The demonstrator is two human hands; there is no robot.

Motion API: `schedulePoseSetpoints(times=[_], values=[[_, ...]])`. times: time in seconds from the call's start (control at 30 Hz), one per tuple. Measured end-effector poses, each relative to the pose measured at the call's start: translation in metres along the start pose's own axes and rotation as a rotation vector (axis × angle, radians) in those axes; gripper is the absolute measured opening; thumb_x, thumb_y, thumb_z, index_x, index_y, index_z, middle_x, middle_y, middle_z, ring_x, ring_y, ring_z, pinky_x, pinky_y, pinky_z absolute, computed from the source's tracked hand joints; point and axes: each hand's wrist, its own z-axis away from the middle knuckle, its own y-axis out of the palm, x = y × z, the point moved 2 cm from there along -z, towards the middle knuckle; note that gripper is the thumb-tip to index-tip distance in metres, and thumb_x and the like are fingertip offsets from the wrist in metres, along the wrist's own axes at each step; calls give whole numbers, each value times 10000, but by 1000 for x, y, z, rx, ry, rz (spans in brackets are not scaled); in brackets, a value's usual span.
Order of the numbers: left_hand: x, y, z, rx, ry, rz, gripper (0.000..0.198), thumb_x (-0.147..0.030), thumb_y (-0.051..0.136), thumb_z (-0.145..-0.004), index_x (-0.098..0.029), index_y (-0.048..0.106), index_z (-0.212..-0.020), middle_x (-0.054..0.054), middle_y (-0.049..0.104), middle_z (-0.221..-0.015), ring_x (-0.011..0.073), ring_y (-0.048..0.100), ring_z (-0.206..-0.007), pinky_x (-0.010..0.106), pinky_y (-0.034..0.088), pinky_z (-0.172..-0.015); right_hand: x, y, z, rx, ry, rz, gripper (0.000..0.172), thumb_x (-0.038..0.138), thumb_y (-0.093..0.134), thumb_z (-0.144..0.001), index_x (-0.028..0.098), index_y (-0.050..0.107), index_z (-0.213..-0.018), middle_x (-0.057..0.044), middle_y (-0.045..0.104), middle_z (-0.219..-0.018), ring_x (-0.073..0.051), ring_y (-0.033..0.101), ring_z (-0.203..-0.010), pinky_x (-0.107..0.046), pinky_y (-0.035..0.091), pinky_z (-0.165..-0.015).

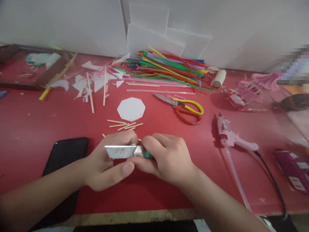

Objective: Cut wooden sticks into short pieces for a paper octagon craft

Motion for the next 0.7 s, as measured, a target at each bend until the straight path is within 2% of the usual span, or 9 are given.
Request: schedulePoseSetpoints(times=[0.7], values=[[-2, 0, -1, 10, -89, 40, 276, -246, 550, -789, -207, 310, -658, -68, 320, -550, 70, 276, -481, 216, 255, -427, 0, 4, 1, 69, -4, -83, 540, 565, 278, -973, 177, 535, -700, 25, 487, -561, -80, 398, -487, -223, 308, -465]])
